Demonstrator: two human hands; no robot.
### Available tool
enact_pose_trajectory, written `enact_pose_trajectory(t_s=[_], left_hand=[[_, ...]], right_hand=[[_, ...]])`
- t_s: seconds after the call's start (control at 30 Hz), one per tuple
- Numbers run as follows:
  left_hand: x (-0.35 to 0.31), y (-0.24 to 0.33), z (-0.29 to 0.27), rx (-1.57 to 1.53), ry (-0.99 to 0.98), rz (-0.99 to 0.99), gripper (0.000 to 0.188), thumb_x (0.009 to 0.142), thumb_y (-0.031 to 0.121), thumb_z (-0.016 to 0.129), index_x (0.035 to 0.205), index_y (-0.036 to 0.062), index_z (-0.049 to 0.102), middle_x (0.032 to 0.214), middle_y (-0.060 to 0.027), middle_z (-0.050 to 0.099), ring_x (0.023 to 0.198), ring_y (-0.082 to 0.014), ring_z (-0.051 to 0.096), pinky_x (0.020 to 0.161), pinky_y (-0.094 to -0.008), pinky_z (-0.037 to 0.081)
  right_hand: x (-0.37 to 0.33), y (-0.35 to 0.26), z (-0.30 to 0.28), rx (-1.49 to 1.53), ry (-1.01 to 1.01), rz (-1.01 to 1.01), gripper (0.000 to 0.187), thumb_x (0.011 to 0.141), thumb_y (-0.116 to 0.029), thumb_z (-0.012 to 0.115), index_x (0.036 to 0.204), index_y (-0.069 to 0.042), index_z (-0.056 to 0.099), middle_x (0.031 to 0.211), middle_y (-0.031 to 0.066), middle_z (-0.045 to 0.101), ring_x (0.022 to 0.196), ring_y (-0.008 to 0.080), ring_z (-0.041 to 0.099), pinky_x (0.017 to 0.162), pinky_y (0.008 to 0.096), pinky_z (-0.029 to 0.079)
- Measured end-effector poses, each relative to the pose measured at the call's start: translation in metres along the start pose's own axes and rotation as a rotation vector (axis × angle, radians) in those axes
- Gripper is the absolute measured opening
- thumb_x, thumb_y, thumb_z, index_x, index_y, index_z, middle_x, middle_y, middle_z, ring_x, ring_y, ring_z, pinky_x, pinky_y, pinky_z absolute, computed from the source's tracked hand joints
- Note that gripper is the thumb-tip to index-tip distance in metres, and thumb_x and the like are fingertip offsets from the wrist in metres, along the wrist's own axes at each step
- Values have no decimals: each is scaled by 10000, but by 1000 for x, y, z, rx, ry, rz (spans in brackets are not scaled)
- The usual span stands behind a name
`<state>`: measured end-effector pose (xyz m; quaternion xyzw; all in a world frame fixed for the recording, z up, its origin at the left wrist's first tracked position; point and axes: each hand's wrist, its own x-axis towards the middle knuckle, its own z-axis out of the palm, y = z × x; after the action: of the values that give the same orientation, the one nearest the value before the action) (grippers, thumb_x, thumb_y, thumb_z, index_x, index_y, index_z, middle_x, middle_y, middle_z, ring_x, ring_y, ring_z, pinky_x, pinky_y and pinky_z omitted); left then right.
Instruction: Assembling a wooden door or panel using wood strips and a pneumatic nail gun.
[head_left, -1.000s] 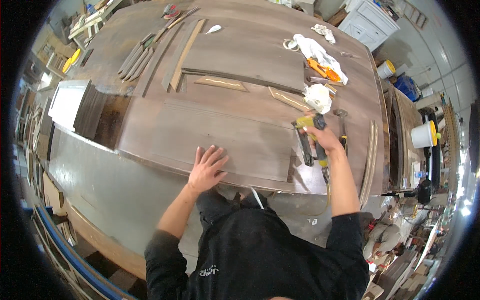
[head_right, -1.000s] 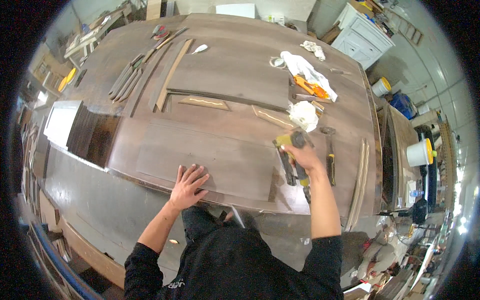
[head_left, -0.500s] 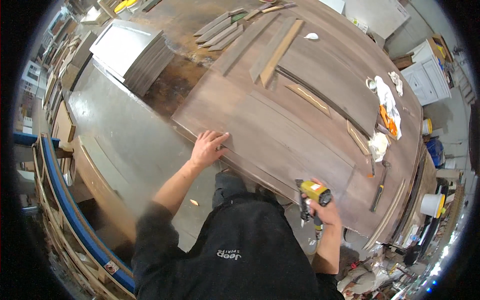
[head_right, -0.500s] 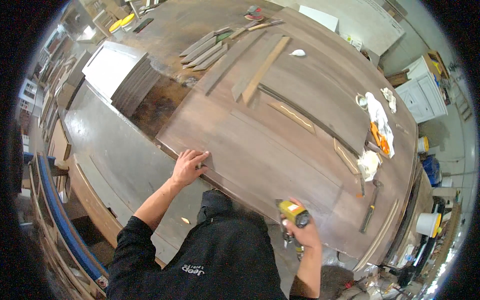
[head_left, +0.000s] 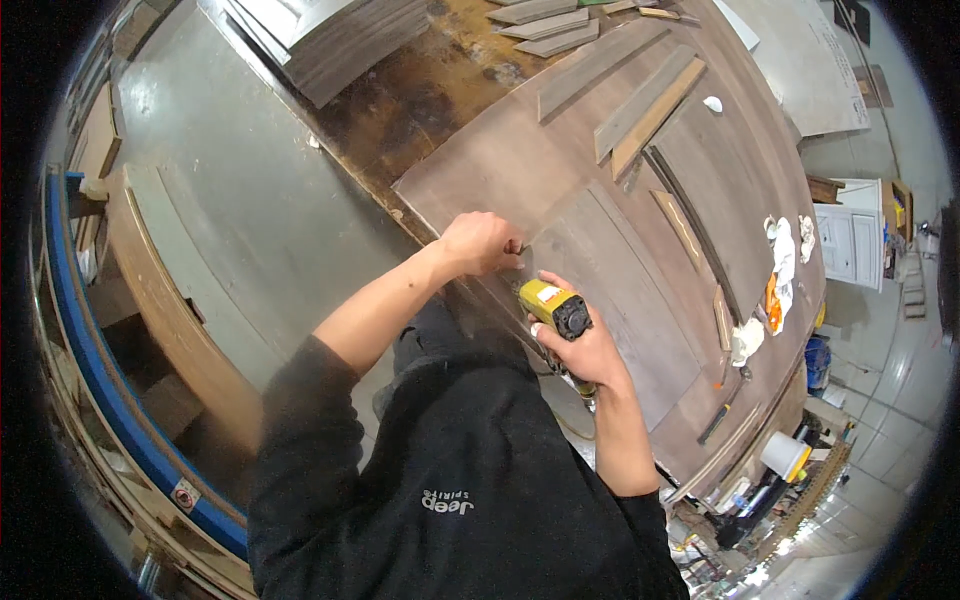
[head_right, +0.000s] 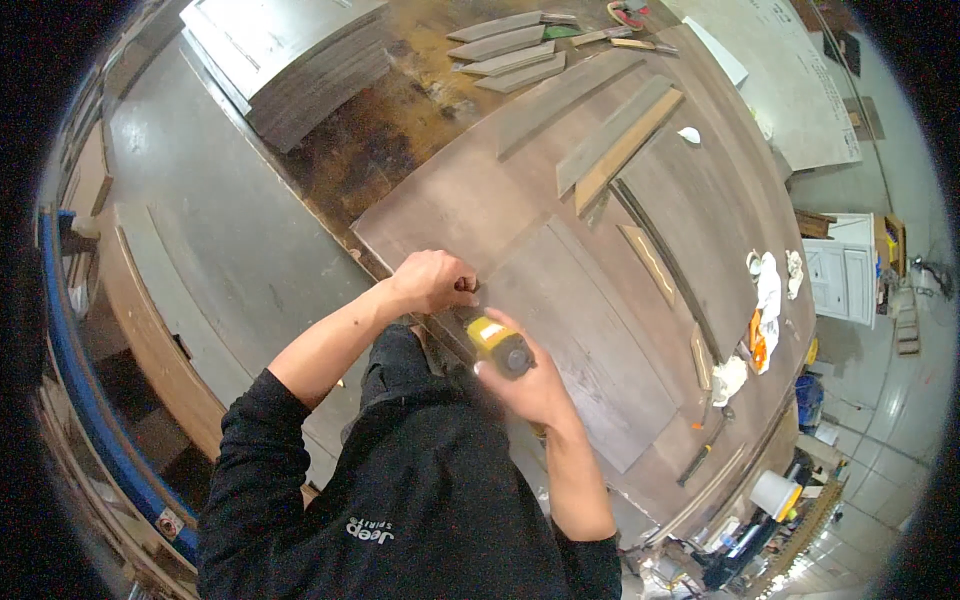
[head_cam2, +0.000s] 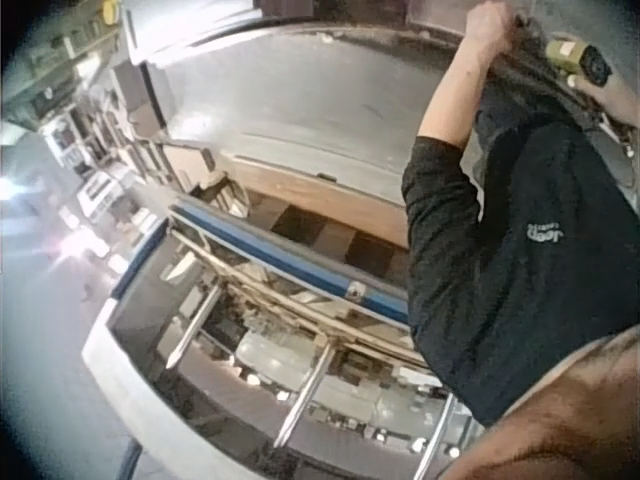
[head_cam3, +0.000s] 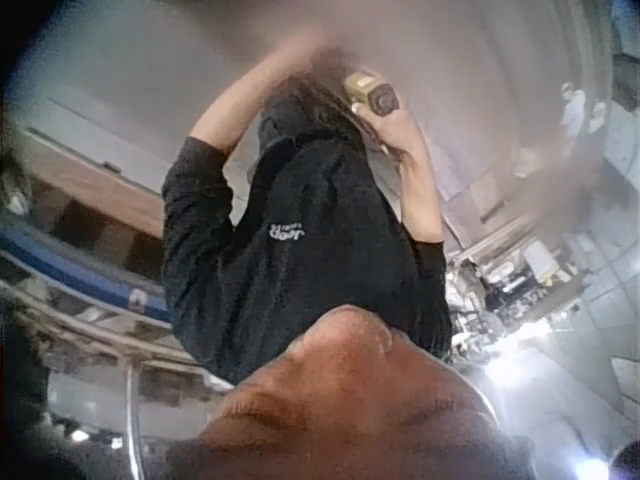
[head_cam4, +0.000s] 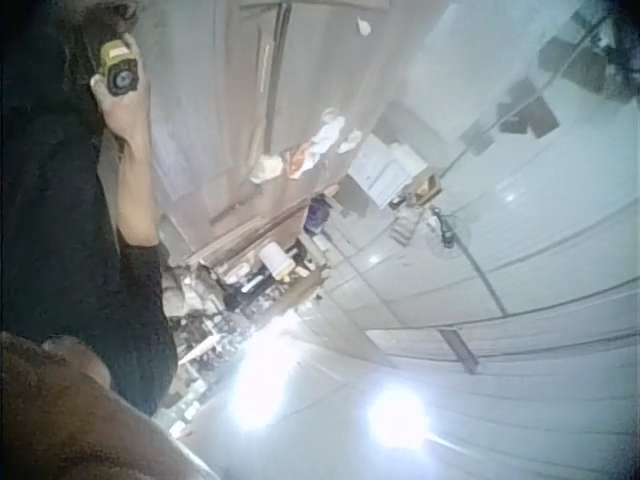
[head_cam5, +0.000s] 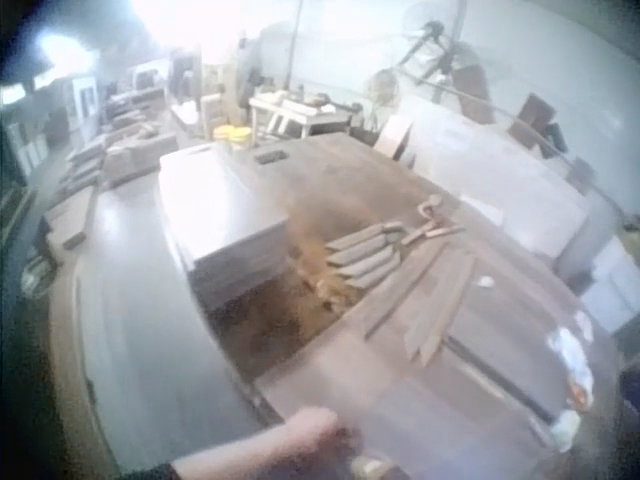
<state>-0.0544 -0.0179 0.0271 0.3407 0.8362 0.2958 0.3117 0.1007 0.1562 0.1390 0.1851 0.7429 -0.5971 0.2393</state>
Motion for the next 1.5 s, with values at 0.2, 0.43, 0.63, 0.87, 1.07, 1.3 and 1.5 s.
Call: enact_pose_trajectory(t_s=[0.2,0.43,0.63,0.87,1.07,1.3,1.5], left_hand=[[3,-1,0,-14,-6,26,287,847,394,777,946,131,720,857,-114,732,856,-338,707,739,-457,547],[3,5,-8,3,-55,18,309,844,413,786,940,128,718,836,-117,726,840,-337,708,729,-455,547],[5,8,-11,-13,-101,-26,280,860,394,772,934,131,712,814,-121,715,825,-336,709,722,-465,546],[-38,-6,35,-161,440,173,210,849,239,757,946,72,675,873,-105,682,881,-336,641,809,-464,514],[-59,4,63,-144,643,169,151,794,114,776,908,71,687,887,-67,666,896,-298,596,828,-432,486],[-60,1,63,-179,618,178,141,777,107,785,860,67,679,879,-67,663,867,-289,588,813,-415,474],[-61,2,59,-179,611,186,140,781,97,781,831,59,656,849,-70,641,861,-295,586,808,-424,473]], right_hand=[[4,0,6,-16,37,39,679,808,-94,765,1450,-109,544,1252,55,690,1156,147,626,1031,305,464],[5,3,5,-92,37,-7,712,837,8,684,1503,-140,480,1075,39,714,747,77,612,634,243,499],[3,-2,10,-102,82,21,692,814,-109,771,1462,-121,526,1249,73,692,1148,153,628,1011,311,476],[4,-13,-2,46,104,81,704,816,-36,757,1472,-123,515,1252,66,689,1136,139,628,1007,297,477],[17,-17,-1,-54,46,77,647,825,-75,745,1441,-89,550,1256,64,690,1153,148,629,1023,298,470],[22,-21,0,-132,31,108,658,814,-103,755,1440,-102,552,1266,75,687,1163,156,630,1023,311,475],[23,-33,4,-291,46,90,681,816,-118,758,1459,-131,534,1290,82,675,1186,175,622,1028,323,474]])
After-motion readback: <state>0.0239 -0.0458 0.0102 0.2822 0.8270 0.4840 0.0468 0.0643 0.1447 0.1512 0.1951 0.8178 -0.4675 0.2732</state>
